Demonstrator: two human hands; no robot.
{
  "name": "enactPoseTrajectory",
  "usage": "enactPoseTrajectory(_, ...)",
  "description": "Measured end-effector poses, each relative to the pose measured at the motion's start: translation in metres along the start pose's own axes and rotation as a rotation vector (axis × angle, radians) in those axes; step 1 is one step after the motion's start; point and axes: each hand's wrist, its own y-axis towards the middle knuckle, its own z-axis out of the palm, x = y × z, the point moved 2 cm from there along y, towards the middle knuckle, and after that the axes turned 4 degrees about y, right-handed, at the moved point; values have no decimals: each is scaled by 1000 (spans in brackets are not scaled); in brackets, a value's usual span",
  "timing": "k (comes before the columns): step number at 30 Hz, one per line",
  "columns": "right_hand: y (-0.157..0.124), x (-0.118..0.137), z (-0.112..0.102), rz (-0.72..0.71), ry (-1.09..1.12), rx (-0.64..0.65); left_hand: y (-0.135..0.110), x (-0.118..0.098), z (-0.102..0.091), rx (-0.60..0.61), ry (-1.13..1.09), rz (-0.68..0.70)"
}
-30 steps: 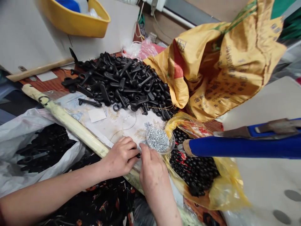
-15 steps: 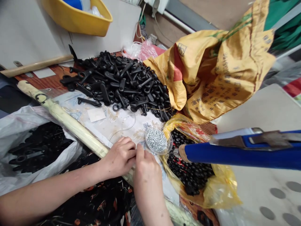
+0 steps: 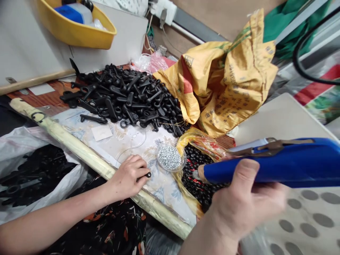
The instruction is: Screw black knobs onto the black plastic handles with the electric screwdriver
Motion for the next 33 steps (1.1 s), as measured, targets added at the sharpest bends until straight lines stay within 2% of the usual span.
enactPoseTrajectory(3,5,1,23,-50,116,-115,1,0,0,-3,2,0)
enactPoseTrajectory(6,-10,10,31,-10,150,-87,1,0,0,-4,2,-5)
enactPoseTrajectory(8,-23,15,29,39,167,-4,1,0,0,2,3,-8)
enactPoseTrajectory(12,-38,13,25,258,186,238,1,-1,0,27,-6,-11)
enactPoseTrajectory(15,-44,8,31,315,206,413,1,-1,-1,37,-14,-20)
enactPoseTrajectory(19,-47,6,42,314,375,397,2,-2,-1,54,-2,-27)
enactPoseTrajectory(22,-46,8,47,252,461,455,3,-3,-1,66,11,-34)
enactPoseTrajectory(33,-53,6,55,276,519,493,5,-3,-1,76,4,-30)
